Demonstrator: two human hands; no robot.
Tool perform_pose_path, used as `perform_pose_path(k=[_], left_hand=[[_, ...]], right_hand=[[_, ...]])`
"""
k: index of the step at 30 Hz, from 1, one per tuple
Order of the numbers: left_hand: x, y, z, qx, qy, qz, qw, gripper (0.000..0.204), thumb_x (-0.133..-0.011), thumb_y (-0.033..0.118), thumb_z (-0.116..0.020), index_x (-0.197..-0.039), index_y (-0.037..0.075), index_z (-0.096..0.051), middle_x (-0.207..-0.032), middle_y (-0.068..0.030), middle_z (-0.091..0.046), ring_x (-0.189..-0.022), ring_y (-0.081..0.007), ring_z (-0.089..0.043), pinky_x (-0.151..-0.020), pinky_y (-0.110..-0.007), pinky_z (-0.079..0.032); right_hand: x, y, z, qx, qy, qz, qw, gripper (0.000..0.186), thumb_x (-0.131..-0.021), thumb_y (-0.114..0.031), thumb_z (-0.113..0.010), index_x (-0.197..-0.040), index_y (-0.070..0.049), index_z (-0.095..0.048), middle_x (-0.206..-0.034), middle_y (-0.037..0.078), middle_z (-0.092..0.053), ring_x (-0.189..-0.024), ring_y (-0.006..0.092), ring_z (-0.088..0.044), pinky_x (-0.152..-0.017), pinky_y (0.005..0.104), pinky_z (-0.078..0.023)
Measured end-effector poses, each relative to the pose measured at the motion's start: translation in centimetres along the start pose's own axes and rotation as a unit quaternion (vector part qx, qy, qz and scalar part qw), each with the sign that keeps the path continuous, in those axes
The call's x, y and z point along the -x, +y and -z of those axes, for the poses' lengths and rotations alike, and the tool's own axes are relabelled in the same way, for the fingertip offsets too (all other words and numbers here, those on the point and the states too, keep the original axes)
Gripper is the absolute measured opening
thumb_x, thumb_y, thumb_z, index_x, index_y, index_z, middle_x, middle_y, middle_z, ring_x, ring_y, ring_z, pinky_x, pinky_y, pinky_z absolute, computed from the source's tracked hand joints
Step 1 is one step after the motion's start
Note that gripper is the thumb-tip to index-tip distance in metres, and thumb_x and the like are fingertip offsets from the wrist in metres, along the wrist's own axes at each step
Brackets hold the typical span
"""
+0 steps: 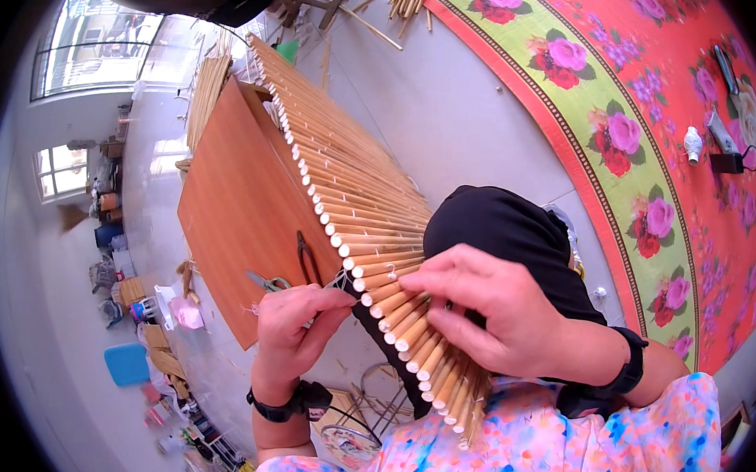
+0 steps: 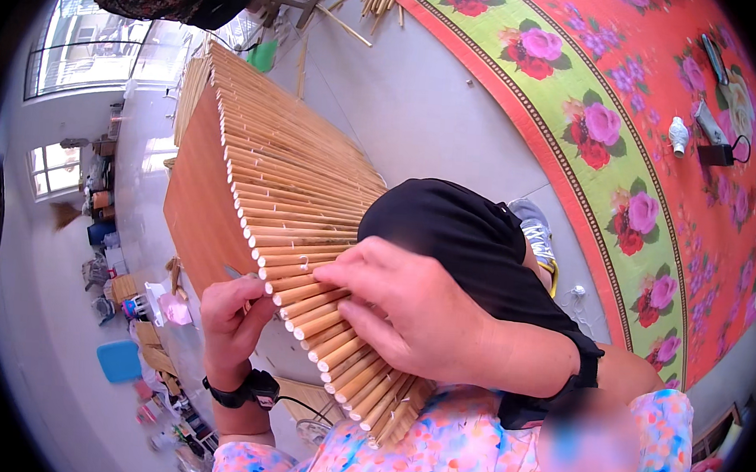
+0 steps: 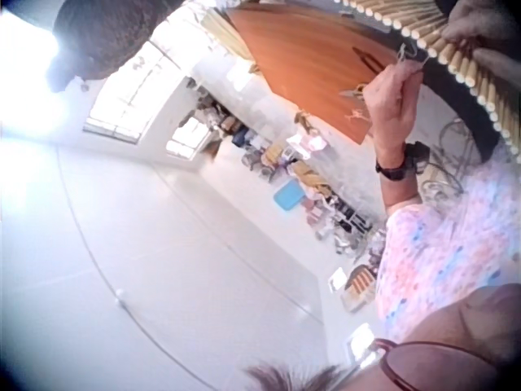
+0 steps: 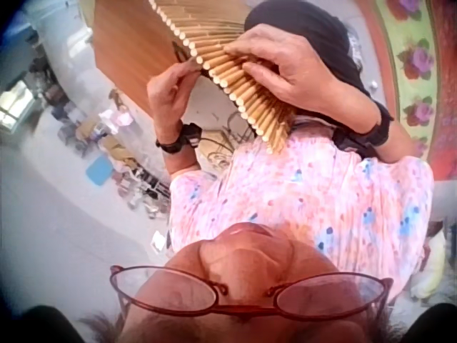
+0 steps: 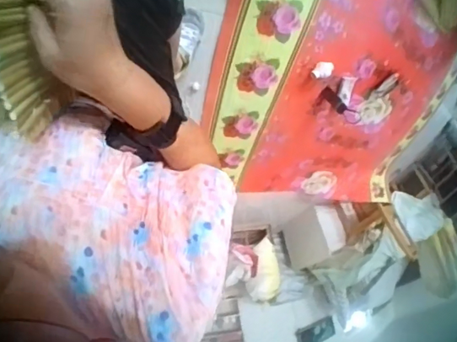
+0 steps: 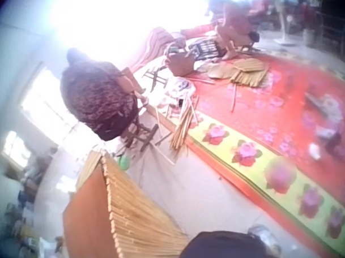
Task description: The person is sewing together bamboo strips with a needle and thread to assemble a mat. They pass the needle through the strips and pull the thread to secure them in a row.
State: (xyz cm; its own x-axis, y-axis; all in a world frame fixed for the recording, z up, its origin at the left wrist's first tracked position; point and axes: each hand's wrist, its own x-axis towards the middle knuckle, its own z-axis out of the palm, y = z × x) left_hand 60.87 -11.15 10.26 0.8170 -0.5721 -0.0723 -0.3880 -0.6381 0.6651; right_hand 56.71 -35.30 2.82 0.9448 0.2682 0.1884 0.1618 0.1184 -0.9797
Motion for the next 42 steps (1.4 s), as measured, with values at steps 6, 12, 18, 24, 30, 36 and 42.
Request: perform_pose_path(k=[6, 12, 18, 24, 30, 36, 42], left_hand=[[0.5, 0.2, -0.2, 0.004, 0.032, 0.027, 0.999, 0.016, -0.076, -0.008, -0.068, -0.090, 0.000, -0.067, -0.066, -0.0073, -0.060, -0.059, -0.0189, -0.060, -0.050, -0.028, -0.041], [0.6, 0.9, -0.5, -0.058, 0.081, -0.003, 0.995, 0.021, -0.077, -0.008, -0.068, -0.096, 0.000, -0.068, -0.088, -0.0123, -0.063, -0.071, -0.0187, -0.065, -0.060, -0.027, -0.050], [-1.5, 4.2, -1.1, -0.132, 0.195, -0.130, 0.963, 0.027, -0.075, -0.006, -0.067, -0.100, 0.002, -0.069, -0.104, -0.0159, -0.065, -0.079, -0.0190, -0.066, -0.066, -0.029, -0.051], [-2.9, 4.1, -0.3, -0.204, 0.099, -0.157, 0.961, 0.025, -0.068, -0.003, -0.066, -0.090, 0.008, -0.068, -0.094, -0.0037, -0.069, -0.079, -0.0155, -0.067, -0.055, -0.027, -0.038], [-2.9, 4.0, -0.7, -0.165, 0.109, -0.153, 0.968, 0.028, -0.069, -0.007, -0.063, -0.093, 0.007, -0.067, -0.096, -0.0054, -0.069, -0.082, -0.0175, -0.067, -0.059, -0.027, -0.040], [-2.6, 4.3, -0.5, -0.154, 0.111, -0.145, 0.971, 0.031, -0.070, -0.009, -0.060, -0.096, 0.006, -0.067, -0.099, -0.0075, -0.070, -0.084, -0.0190, -0.067, -0.063, -0.028, -0.041], [-2.6, 5.5, -0.2, -0.112, 0.114, -0.067, 0.985, 0.026, -0.071, -0.006, -0.063, -0.095, 0.004, -0.066, -0.096, -0.0074, -0.069, -0.080, -0.0238, -0.064, -0.068, -0.032, -0.045]], right_hand=[[-3.1, -1.8, -0.6, -0.017, 0.065, -0.111, 0.992, 0.011, -0.080, -0.001, -0.064, -0.091, 0.002, -0.062, -0.081, 0.014, -0.060, -0.069, 0.0297, -0.061, -0.062, 0.0347, -0.049], [-3.6, -1.0, -1.4, 0.050, 0.030, -0.059, 0.997, 0.007, -0.085, -0.004, -0.061, -0.088, 0.002, -0.059, -0.085, 0.018, -0.060, -0.077, 0.0365, -0.061, -0.068, 0.0393, -0.050], [-3.6, -0.8, -1.9, 0.104, 0.012, -0.027, 0.994, 0.007, -0.087, -0.004, -0.058, -0.089, 0.000, -0.055, -0.084, 0.017, -0.059, -0.078, 0.0351, -0.060, -0.068, 0.0399, -0.049], [-3.5, -0.8, 0.7, 0.224, 0.021, 0.008, 0.974, 0.005, -0.086, -0.006, -0.056, -0.088, -0.002, -0.054, -0.083, 0.016, -0.058, -0.079, 0.0363, -0.060, -0.070, 0.0429, -0.050], [-3.1, -1.0, 2.0, 0.190, 0.107, -0.061, 0.974, 0.011, -0.086, -0.008, -0.059, -0.091, 0.001, -0.059, -0.083, 0.018, -0.063, -0.078, 0.0359, -0.062, -0.069, 0.0404, -0.050], [-3.5, -1.8, 0.8, 0.116, 0.035, -0.174, 0.977, 0.021, -0.085, -0.013, -0.063, -0.100, 0.003, -0.065, -0.080, 0.013, -0.065, -0.072, 0.0237, -0.061, -0.066, 0.0333, -0.049], [-3.8, -1.1, -0.2, 0.000, 0.014, -0.186, 0.982, 0.015, -0.088, -0.010, -0.064, -0.096, 0.003, -0.064, -0.076, 0.000, -0.059, -0.061, 0.0046, -0.050, -0.056, 0.0226, -0.044]])
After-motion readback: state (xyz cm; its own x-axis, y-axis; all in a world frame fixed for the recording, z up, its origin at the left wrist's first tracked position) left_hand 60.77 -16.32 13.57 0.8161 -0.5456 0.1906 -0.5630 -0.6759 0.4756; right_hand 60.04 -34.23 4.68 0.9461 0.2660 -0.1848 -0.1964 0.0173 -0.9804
